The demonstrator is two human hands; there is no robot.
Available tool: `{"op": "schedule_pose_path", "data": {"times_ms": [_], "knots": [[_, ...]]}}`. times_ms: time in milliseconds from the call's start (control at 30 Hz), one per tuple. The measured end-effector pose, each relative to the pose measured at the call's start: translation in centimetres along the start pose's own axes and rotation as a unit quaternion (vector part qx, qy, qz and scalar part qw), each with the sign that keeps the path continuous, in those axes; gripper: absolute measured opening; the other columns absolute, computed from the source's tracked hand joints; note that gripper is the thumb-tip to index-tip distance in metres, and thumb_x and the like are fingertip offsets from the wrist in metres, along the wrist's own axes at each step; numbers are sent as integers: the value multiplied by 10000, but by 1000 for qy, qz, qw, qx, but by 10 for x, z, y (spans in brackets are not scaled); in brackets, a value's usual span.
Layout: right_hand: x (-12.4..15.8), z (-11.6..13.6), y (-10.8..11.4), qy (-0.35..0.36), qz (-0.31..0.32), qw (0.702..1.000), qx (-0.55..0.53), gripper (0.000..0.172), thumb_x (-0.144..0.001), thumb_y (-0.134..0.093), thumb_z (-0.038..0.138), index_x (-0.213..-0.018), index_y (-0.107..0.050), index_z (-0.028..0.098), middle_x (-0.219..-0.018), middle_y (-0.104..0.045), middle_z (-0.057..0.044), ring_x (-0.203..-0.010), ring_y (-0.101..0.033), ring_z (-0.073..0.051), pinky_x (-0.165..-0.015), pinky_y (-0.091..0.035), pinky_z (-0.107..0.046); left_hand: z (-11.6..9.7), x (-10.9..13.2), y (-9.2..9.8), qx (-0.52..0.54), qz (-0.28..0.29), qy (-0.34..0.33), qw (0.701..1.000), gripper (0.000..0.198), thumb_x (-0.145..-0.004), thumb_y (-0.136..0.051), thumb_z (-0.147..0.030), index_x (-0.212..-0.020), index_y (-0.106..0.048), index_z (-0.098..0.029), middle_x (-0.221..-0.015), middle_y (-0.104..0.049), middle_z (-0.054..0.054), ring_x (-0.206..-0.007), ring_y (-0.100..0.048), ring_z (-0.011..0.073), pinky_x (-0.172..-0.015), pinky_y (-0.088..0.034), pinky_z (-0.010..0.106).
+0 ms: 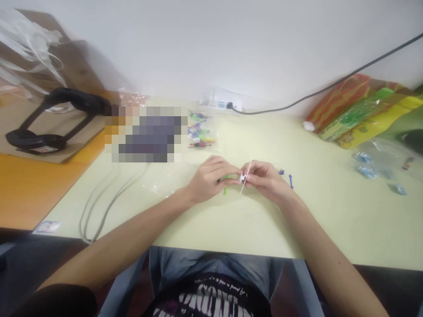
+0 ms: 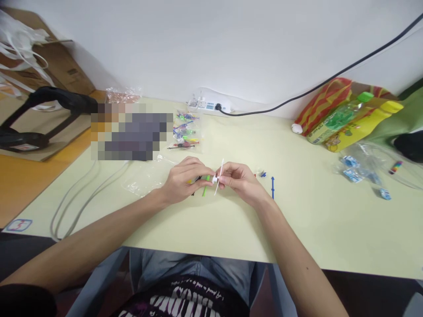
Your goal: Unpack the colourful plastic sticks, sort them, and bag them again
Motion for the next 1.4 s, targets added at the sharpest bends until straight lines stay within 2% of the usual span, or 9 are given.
{"op": "schedule_pose_path", "data": {"times_ms": [333, 667, 933, 1400], "knots": [[-1, -2, 0, -2, 1, 1000, 9, 154, -836, -824, 319, -888, -726, 211, -797, -665, -6, -676, -610, -133, -700, -485, -297, 0, 1, -1, 6, 5, 10, 1000, 143, -958, -684, -304, -1056, -714, -203, -917, -779, 46, -856, -668, 169, -843, -497, 341], [0, 1, -6, -6, 6, 1000, -17, 149, -822, -836, 291, -861, -716, 210, -847, -685, -5, -689, -609, -120, -721, -485, -289, 1, 1, 0, 17, 6, 32, 999, 155, -962, -679, -306, -1070, -702, -198, -920, -773, 42, -820, -654, 165, -843, -486, 347], [-1, -1, -8, -20, -4, 1000, -12, 207, -802, -852, 313, -845, -681, 203, -793, -673, 7, -656, -621, -122, -690, -495, -282, 1, 2, -2, 35, 6, 25, 999, 155, -951, -689, -270, -1087, -698, -198, -952, -776, 52, -832, -669, 175, -851, -496, 361], [-2, -6, -11, -54, -8, 998, -44, 326, -755, -887, 385, -813, -628, 195, -681, -655, 18, -572, -647, -134, -579, -516, -267, -4, 5, -7, 31, -37, 20, 999, 159, -952, -665, -208, -1105, -710, -213, -951, -775, 66, -848, -677, 186, -818, -529, 368]]}}
Point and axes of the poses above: each hand's wrist, its own x-axis away from the middle knuckle, its own y-axis out of the back of the hand, z = x × y, the point moved 1 cm from there along -x, towards the middle knuckle
